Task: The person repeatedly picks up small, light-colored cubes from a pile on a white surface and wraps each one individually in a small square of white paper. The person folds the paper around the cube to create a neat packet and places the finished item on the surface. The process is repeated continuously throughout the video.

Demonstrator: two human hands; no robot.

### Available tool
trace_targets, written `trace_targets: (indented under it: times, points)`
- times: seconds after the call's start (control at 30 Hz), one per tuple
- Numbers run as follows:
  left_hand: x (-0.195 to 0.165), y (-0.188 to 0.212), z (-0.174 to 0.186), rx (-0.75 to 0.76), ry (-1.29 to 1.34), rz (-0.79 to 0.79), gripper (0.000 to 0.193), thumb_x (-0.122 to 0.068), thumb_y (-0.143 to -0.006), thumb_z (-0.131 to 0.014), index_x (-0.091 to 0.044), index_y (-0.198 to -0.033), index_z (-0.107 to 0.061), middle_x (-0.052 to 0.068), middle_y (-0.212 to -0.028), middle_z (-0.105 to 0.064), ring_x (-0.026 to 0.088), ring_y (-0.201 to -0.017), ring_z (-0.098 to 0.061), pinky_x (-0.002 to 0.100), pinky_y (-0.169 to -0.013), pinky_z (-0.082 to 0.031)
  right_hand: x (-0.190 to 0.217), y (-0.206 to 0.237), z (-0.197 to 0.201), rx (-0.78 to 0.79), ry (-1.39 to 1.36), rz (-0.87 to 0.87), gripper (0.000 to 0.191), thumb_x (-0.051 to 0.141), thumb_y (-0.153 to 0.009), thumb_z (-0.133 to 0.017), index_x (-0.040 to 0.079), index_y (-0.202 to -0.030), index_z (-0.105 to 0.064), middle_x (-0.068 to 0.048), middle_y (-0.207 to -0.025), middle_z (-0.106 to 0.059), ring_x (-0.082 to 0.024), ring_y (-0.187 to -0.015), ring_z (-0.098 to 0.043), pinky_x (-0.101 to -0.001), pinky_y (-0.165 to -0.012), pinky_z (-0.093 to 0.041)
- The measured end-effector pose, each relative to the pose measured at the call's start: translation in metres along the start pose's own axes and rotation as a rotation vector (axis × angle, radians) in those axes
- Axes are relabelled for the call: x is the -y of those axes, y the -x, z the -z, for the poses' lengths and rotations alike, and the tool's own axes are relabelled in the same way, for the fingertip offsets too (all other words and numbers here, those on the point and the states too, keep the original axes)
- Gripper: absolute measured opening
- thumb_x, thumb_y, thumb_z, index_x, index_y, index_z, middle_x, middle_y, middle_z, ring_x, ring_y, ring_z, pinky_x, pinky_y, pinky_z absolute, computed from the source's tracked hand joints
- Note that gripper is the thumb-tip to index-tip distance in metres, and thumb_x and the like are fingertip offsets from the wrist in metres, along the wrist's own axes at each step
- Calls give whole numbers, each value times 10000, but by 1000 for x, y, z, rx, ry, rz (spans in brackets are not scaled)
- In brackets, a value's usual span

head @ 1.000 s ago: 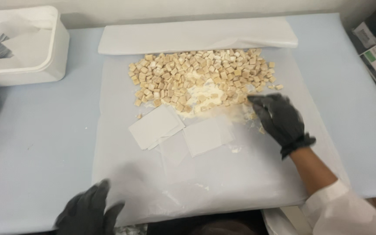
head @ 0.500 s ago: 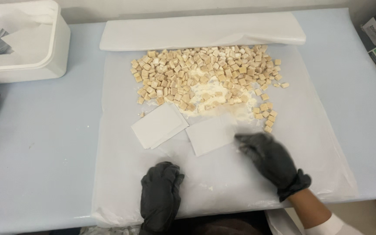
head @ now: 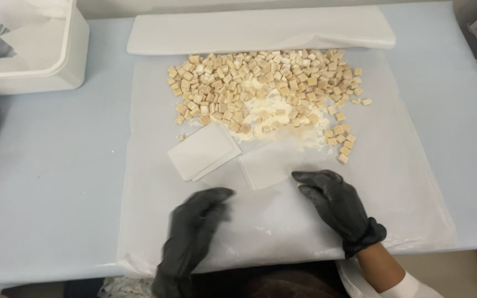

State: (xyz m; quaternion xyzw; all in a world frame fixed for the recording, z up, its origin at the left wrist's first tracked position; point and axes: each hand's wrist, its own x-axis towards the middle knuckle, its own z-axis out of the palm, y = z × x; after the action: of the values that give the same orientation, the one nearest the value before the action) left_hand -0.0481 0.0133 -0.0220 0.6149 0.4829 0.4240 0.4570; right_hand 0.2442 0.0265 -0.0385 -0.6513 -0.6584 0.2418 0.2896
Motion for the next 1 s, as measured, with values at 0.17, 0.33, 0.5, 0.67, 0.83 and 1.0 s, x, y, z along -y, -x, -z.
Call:
trace_targets:
  times: [0.17,0.33,0.5,0.67,0.83,1.0]
  points:
    - [10,-20,-38,253,-71,116,406,17,-870,-681,-72,-1266,-659,94,-1056,-766,194,-866,-735,326,-787,-601,2,23,8,-51,-272,-34,210,183,-863,-737,122,-1063,-751,-58,-1117,-792,-225,-960,-764,-337,-849,-608]
    - [4,-25,-40,282,-295,-62,497,-13,-877,-694,-99,-1360,-614,142,-1028,-724,308,-908,-699,385,-830,-551,9,33,-14,318,-101,235,225,226,-870,-756,175,-1086,-785,-24,-1091,-812,-225,-1047,-741,-344,-899,-584]
    - [-4,-3,-29,219,-210,-256,690,88,-841,-542,-68,-1507,-460,178,-1309,-639,378,-1125,-630,452,-959,-484,17,36,-27,349,-29,181,434,189,-881,-702,210,-1314,-685,-87,-1220,-685,-290,-1129,-636,-383,-928,-523]
    - [6,32,-42,188,-689,-516,569,-71,-806,-676,-158,-1366,-630,61,-1284,-704,315,-1038,-636,437,-940,-430,18,21,-17,464,-75,179,492,184,-906,-652,207,-1398,-651,-84,-1182,-678,-286,-1062,-663,-389,-922,-531]
    - [26,40,-61,-109,-717,-296,289,-170,-843,-738,-150,-1131,-729,4,-990,-757,253,-862,-620,429,-842,-416,4,2,4,404,-126,77,290,231,-965,-608,169,-1216,-737,-3,-1178,-778,-202,-1070,-750,-347,-913,-591]
    - [28,19,-57,-106,-604,-89,205,-220,-861,-756,-160,-1057,-750,-2,-766,-717,218,-779,-627,408,-865,-430,5,4,-5,315,80,486,292,313,-937,-668,231,-1208,-735,8,-1108,-771,-207,-1097,-670,-416,-983,-492]
